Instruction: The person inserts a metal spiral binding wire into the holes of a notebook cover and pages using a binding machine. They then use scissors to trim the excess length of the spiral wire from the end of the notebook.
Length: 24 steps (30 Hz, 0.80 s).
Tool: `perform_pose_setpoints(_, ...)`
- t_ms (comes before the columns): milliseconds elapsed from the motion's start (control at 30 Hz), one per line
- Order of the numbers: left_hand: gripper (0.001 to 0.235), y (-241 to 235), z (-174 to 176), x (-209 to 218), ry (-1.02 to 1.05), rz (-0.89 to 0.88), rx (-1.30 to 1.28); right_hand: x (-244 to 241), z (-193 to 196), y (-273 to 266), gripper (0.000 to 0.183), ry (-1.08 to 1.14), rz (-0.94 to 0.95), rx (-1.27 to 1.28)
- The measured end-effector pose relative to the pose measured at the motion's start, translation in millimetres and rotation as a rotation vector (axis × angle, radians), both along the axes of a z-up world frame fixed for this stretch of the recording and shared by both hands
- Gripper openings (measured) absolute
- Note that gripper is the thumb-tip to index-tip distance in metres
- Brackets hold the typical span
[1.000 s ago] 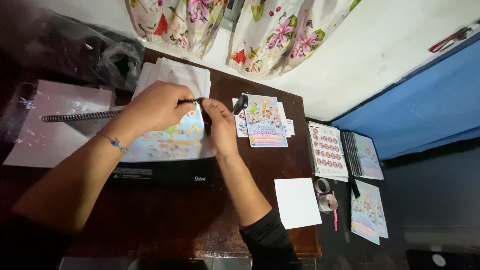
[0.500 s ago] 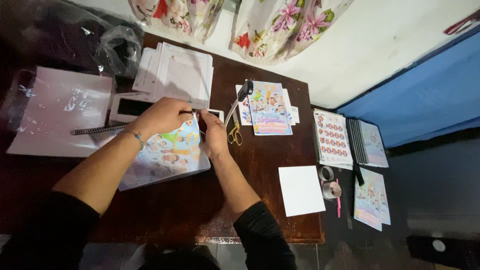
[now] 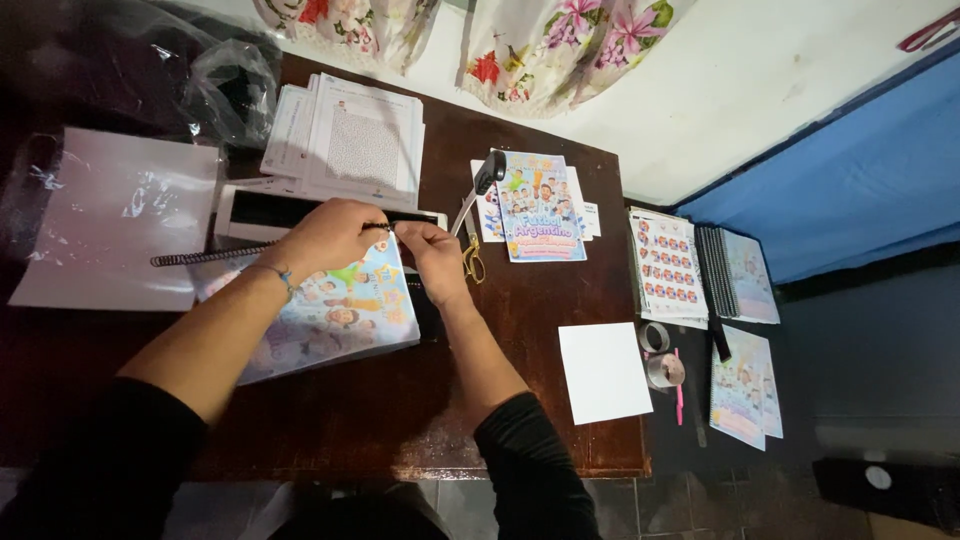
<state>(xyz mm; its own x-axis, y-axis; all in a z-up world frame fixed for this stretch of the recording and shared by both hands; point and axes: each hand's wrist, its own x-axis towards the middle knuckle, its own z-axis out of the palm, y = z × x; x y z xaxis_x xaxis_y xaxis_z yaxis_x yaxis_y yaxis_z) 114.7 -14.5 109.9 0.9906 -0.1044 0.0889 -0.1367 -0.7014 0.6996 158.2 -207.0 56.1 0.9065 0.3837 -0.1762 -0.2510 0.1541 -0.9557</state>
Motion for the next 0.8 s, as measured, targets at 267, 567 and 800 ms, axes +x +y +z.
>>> perform_pose_setpoints(267, 0.024, -6.6, 27.1, -5.5, 0.1, 0.025, 0.006, -2.4, 11.3, -1.3, 0.023, -0.173, 0.014, -0.089)
perform_pose_setpoints(567, 0.024, -3.1, 24.3, -2.5, 0.054, -0.025, 0.006, 0.7, 9.5, -4.2, 0.023, -0.203, 0.041, -0.086)
perform_pose_setpoints(800, 0.023, 1.6, 25.9, -3.2, 0.036, -0.085, -0.08, -5.4, 17.3, -7.9, 0.022, -0.309, 0.037, -0.124)
